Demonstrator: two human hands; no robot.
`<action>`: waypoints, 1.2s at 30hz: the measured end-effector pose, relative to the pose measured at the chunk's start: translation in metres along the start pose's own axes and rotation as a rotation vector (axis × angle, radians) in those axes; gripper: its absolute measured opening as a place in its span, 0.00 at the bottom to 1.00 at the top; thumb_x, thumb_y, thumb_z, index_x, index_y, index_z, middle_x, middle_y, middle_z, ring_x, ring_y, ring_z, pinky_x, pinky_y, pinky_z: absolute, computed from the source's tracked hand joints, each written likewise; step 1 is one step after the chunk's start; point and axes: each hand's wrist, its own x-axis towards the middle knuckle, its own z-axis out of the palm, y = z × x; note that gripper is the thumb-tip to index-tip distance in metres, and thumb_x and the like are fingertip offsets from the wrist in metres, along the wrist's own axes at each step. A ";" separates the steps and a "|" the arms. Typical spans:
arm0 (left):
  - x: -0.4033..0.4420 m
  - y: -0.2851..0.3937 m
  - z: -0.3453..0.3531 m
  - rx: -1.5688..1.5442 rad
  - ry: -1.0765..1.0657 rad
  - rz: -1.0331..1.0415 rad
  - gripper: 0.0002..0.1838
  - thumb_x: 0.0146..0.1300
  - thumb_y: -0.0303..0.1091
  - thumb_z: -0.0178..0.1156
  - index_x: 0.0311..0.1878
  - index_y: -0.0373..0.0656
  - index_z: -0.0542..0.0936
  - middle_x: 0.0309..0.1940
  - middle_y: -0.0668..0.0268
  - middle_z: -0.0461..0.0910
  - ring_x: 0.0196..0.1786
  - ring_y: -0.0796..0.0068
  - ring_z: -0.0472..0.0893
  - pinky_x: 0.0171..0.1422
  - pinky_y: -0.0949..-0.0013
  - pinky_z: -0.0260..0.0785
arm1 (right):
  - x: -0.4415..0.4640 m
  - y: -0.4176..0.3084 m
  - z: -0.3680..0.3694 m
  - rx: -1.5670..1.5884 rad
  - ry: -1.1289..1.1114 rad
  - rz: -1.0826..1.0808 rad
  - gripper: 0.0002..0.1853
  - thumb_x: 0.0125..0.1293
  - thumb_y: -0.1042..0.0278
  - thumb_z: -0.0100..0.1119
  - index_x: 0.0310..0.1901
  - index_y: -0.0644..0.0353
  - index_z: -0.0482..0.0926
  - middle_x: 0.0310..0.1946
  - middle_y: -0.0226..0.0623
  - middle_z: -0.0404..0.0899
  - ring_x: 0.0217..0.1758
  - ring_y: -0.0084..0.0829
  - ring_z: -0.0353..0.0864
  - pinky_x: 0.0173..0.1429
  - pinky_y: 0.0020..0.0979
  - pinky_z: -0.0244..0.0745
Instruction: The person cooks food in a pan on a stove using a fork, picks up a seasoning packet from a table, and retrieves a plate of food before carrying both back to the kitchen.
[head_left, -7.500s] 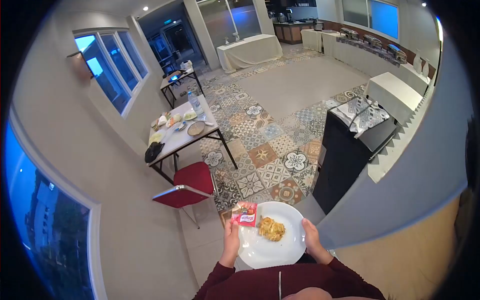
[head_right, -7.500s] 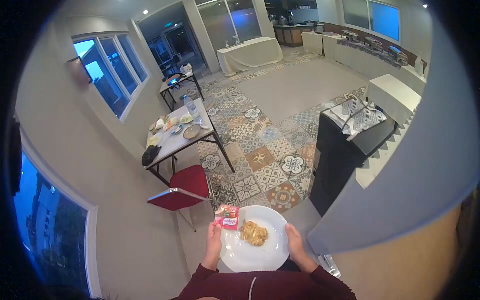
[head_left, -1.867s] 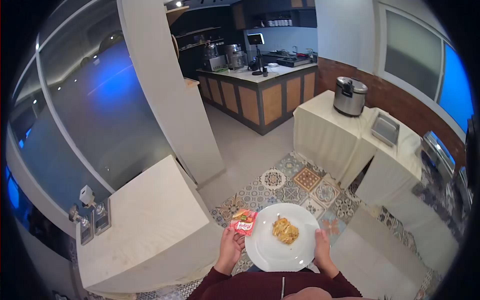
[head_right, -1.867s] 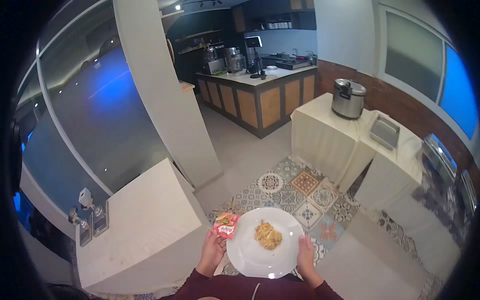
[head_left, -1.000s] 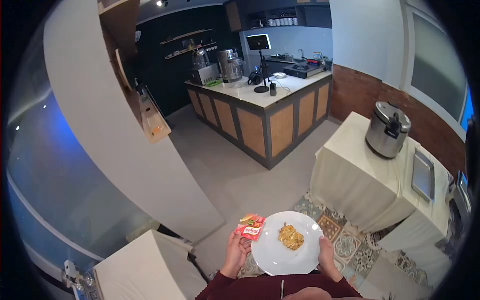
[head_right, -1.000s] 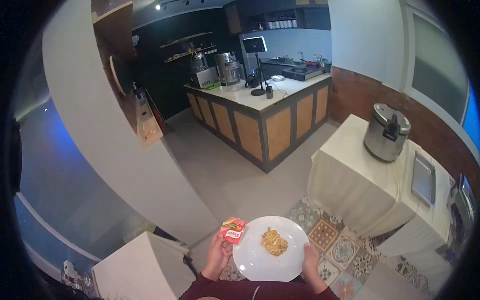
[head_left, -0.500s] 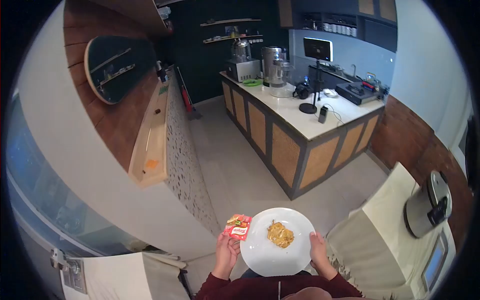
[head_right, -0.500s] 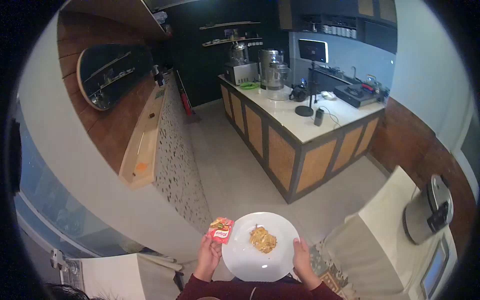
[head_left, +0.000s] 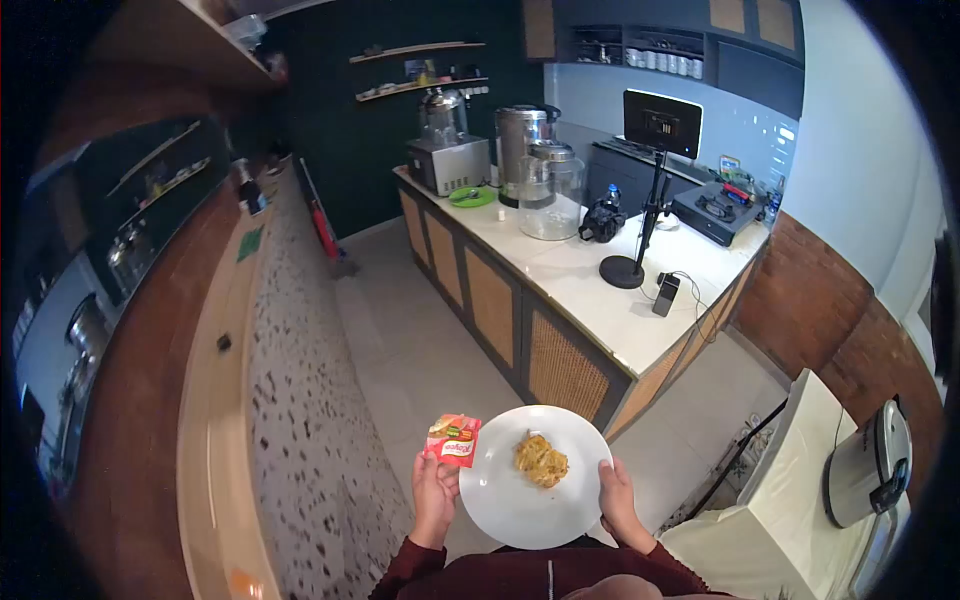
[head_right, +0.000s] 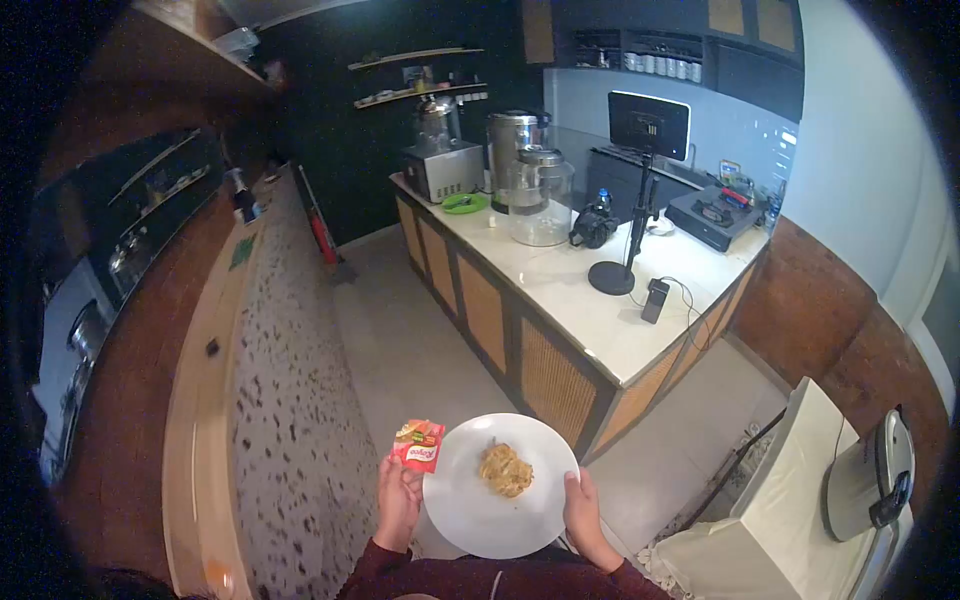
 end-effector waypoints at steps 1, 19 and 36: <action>0.025 0.000 0.002 -0.012 -0.024 -0.009 0.10 0.69 0.43 0.42 0.45 0.50 0.64 0.28 0.67 0.76 0.26 0.76 0.77 0.27 0.74 0.71 | 0.021 0.000 0.007 0.027 0.007 0.004 0.15 0.69 0.66 0.40 0.49 0.68 0.69 0.41 0.37 0.75 0.43 0.24 0.72 0.50 0.26 0.66; 0.426 0.082 0.043 -0.142 0.188 0.243 0.08 0.70 0.42 0.41 0.44 0.49 0.62 0.33 0.59 0.80 0.32 0.68 0.81 0.32 0.69 0.75 | 0.494 -0.003 0.252 -0.187 -0.409 -0.005 0.14 0.69 0.60 0.45 0.46 0.62 0.72 0.31 0.27 0.74 0.32 0.17 0.71 0.35 0.21 0.66; 0.840 0.250 -0.067 -0.145 0.337 0.298 0.10 0.70 0.43 0.43 0.44 0.48 0.63 0.29 0.65 0.75 0.23 0.81 0.71 0.24 0.76 0.67 | 0.812 0.112 0.602 -0.275 -0.467 0.051 0.16 0.68 0.60 0.46 0.44 0.66 0.74 0.36 0.34 0.77 0.38 0.23 0.73 0.43 0.26 0.69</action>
